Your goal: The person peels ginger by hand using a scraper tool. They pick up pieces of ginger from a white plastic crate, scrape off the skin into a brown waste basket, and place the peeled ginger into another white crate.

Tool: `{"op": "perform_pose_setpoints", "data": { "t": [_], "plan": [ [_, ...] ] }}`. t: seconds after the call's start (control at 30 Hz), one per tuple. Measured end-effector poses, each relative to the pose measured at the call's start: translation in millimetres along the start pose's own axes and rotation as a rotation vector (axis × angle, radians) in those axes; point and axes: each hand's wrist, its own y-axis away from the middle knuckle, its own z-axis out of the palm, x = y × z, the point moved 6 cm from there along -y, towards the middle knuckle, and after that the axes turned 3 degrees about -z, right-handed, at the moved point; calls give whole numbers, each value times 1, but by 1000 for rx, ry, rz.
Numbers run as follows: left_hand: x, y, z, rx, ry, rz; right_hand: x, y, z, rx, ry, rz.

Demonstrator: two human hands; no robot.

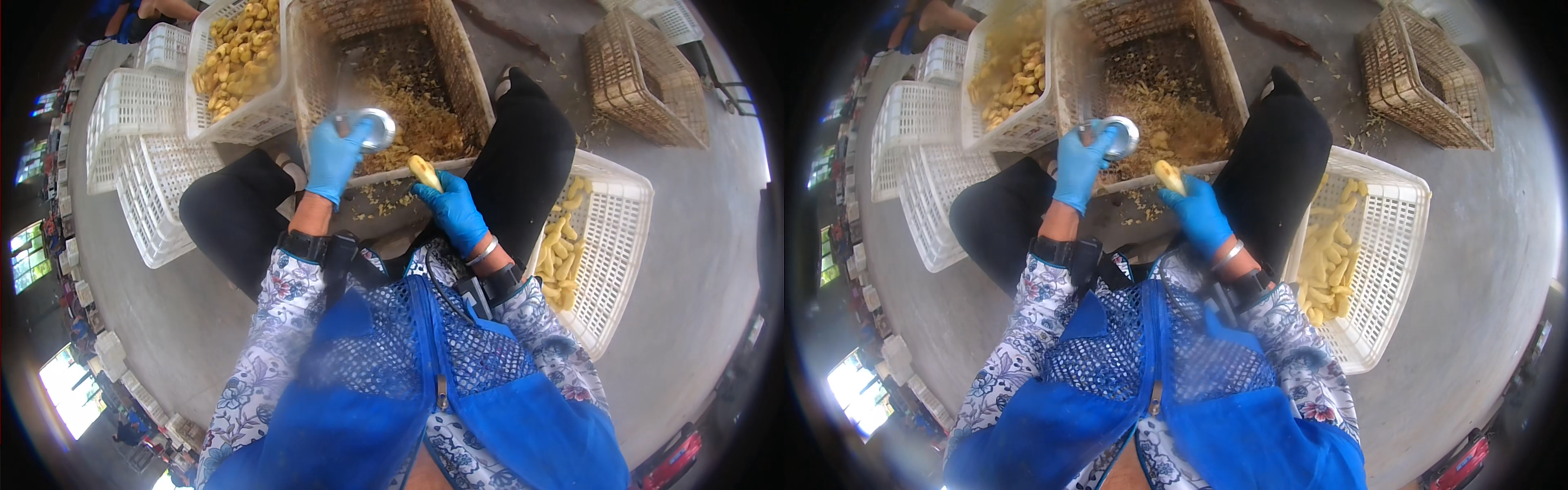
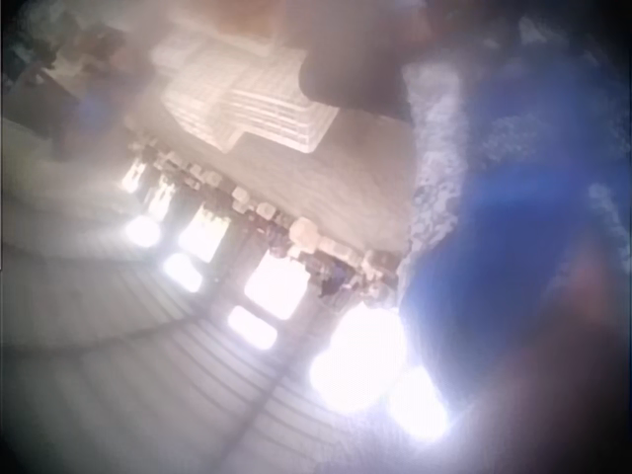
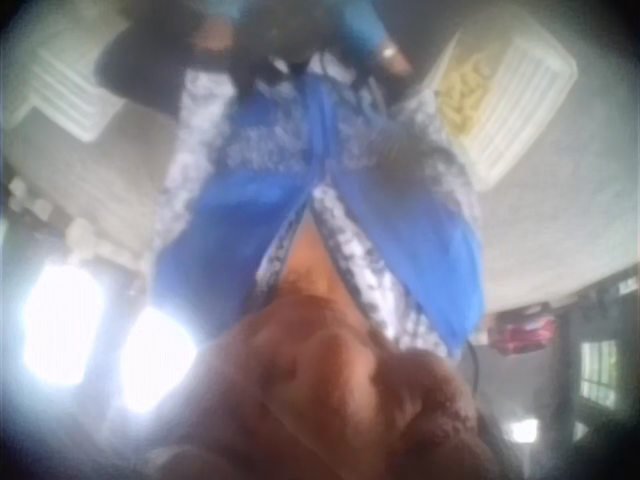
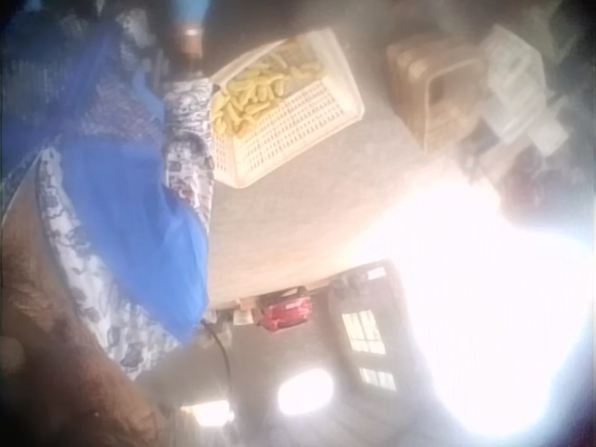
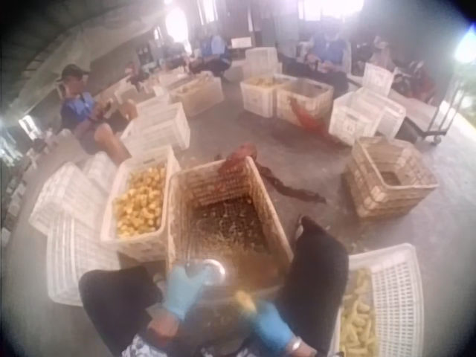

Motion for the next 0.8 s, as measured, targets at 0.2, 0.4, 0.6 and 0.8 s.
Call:
{"op": "perform_pose_setpoints", "data": {
  "t": [0.2, 0.4, 0.6, 0.8],
  "plan": [
    [16, 16, 37, -145, -314, 233, 9, -4, 1, -15, 8, -4],
    [13, 4, 21, -44, -272, 139, 8, -5, 2, -4, 134, -16],
    [22, 8, 23, 80, -553, 290, 13, -7, 3, 3, 183, -112],
    [2, 20, 43, -266, -46, -55, 8, -7, 2, -44, 216, -15]
  ]
}}
